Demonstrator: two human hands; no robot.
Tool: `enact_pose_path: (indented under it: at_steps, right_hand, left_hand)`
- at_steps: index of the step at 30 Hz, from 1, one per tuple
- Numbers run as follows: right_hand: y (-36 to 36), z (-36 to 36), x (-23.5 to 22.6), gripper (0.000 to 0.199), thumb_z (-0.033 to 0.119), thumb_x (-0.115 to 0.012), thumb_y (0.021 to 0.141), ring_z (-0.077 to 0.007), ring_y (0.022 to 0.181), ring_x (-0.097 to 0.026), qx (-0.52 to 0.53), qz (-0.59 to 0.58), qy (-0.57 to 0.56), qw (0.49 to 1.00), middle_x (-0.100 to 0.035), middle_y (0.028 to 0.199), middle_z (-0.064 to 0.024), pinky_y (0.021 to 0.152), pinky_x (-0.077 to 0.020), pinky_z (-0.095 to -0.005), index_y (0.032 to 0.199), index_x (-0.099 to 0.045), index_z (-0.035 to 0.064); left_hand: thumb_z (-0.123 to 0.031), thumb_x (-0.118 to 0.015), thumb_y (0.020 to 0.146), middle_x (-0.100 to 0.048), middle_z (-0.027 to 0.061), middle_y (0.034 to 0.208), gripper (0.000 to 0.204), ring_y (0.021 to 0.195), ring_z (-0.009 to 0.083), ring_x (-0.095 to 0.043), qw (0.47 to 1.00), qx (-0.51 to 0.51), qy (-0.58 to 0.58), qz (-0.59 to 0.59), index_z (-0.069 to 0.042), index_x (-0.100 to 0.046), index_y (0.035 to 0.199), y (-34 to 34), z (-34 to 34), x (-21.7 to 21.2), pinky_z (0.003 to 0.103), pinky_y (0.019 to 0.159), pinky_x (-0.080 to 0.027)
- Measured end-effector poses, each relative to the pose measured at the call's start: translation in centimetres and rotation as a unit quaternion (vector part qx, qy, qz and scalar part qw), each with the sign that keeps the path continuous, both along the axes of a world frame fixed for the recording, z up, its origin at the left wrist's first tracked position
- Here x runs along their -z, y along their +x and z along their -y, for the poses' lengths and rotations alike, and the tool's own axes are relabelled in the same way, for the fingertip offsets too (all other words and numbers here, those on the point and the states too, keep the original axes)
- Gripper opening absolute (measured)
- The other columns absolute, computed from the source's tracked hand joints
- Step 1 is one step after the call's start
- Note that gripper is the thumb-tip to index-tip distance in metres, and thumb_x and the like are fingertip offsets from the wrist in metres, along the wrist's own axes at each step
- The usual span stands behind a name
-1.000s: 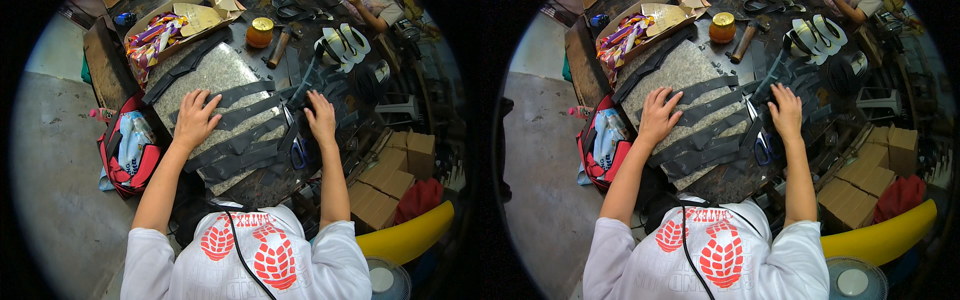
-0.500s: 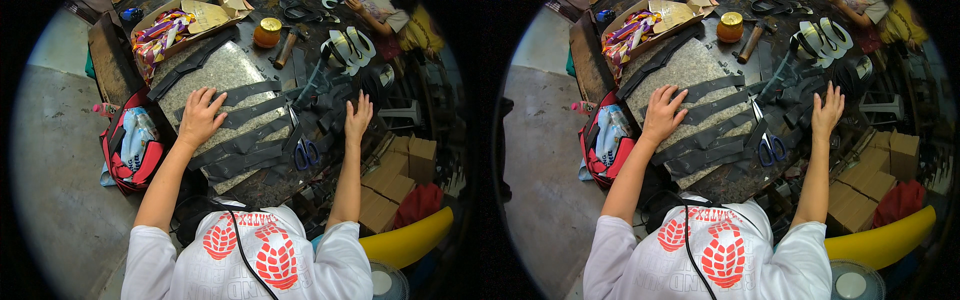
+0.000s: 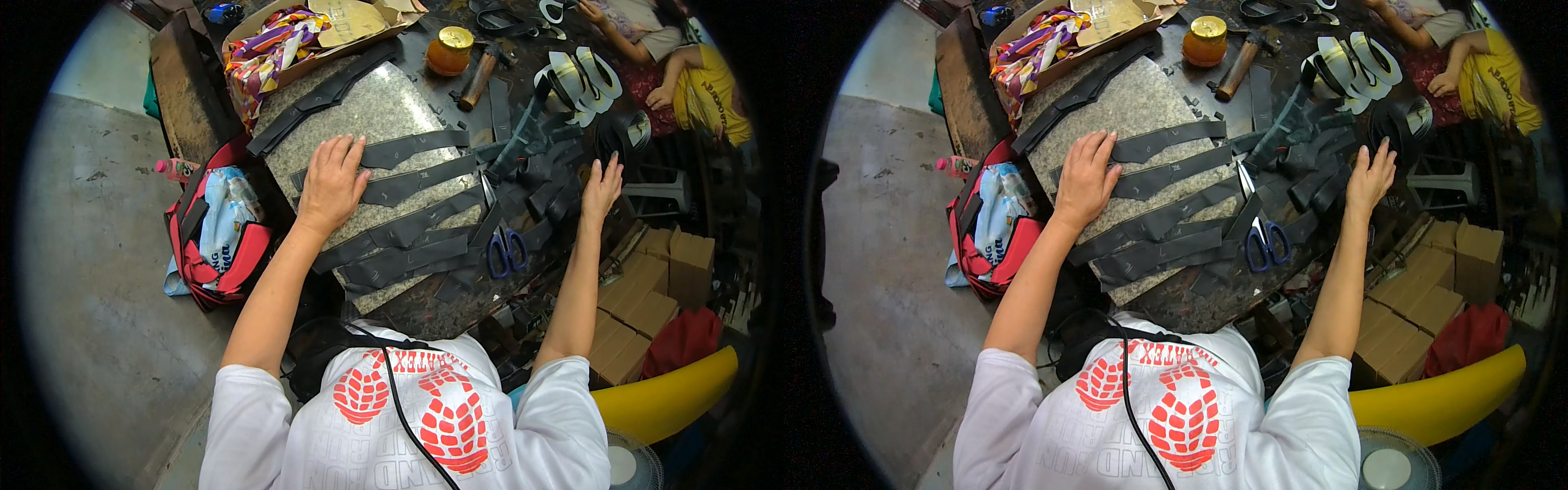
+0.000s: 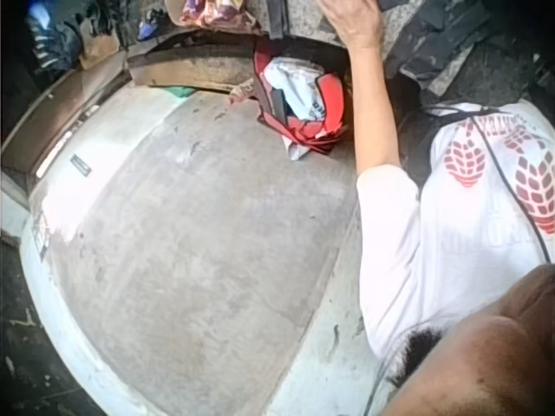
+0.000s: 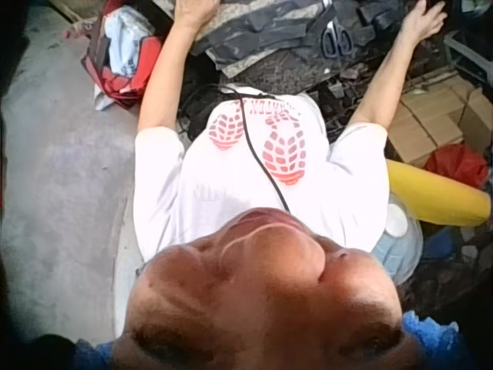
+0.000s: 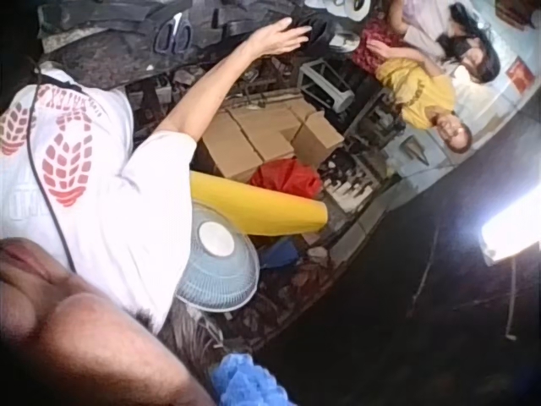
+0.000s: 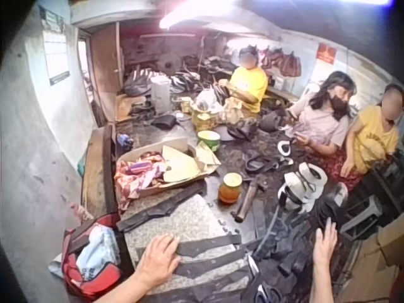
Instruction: The person sorts and stacks black rubber pieces on a workbench. They use scissors to trim some pieces and arrange them into neat piles. The person also briefly handles a small jar before returning to sorting the rubber pieces.
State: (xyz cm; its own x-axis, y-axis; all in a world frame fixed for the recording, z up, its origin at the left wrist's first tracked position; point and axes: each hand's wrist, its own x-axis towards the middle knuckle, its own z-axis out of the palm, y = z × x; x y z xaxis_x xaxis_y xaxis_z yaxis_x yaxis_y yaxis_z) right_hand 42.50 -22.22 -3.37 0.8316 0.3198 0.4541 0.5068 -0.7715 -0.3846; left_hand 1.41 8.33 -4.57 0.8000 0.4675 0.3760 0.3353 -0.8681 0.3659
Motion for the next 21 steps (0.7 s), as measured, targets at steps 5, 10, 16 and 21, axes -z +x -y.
enact_pose_path:
  at_steps: [5, 10, 16, 21]
  right_hand:
    - [-1.1, -1.2, -0.1, 0.063, 0.049, -0.050, 0.104, -0.0494, 0.147, -0.030, -0.040, 0.016, -0.009, 0.999, -0.034, 0.162, -0.0260, 0.121, -0.0231, -0.0535, 0.157, -0.041, 0.0163]
    - [-1.2, -2.5, -0.3, 0.065, 0.049, -0.052, 0.103, -0.0466, 0.148, -0.029, -0.052, 0.020, -0.005, 0.998, -0.032, 0.163, -0.0249, 0.121, -0.0225, -0.0535, 0.158, -0.040, 0.0154]
    - [0.2, -4.1, -2.7, 0.063, 0.044, -0.058, 0.101, -0.0453, 0.143, -0.038, -0.088, 0.051, -0.007, 0.995, -0.041, 0.157, -0.0270, 0.120, -0.0277, -0.0518, 0.153, -0.046, 0.0102]
    - [-5.9, -6.1, 0.1, 0.069, 0.037, -0.070, 0.092, -0.0437, 0.147, -0.035, -0.315, 0.006, -0.118, 0.942, -0.044, 0.156, -0.0215, 0.121, -0.0280, -0.0496, 0.152, -0.048, 0.0107]
  left_hand:
    - [-0.022, -0.072, 0.089, -0.056, 0.0191, 0.135, 0.055, 0.129, 0.0372, -0.051, 1.000, 0.000, 0.001, 0.004, -0.003, -0.056, 0.138, 0.2, -0.1, 0.0, 0.050, 0.114, -0.037]
    - [-0.022, -0.073, 0.088, -0.056, 0.0192, 0.136, 0.054, 0.130, 0.0371, -0.050, 1.000, -0.004, 0.008, -0.005, -0.003, -0.057, 0.136, 0.1, 0.1, 0.0, 0.050, 0.115, -0.037]
    - [-0.023, -0.073, 0.088, -0.056, 0.0185, 0.136, 0.053, 0.131, 0.0372, -0.049, 1.000, -0.010, 0.002, -0.012, -0.003, -0.058, 0.134, 0.0, 0.1, 0.1, 0.050, 0.116, -0.036]
    - [-0.021, -0.074, 0.087, -0.056, 0.0181, 0.136, 0.051, 0.129, 0.0381, -0.050, 1.000, -0.006, 0.002, 0.002, -0.002, -0.060, 0.133, 0.1, 0.0, 0.0, 0.050, 0.112, -0.039]
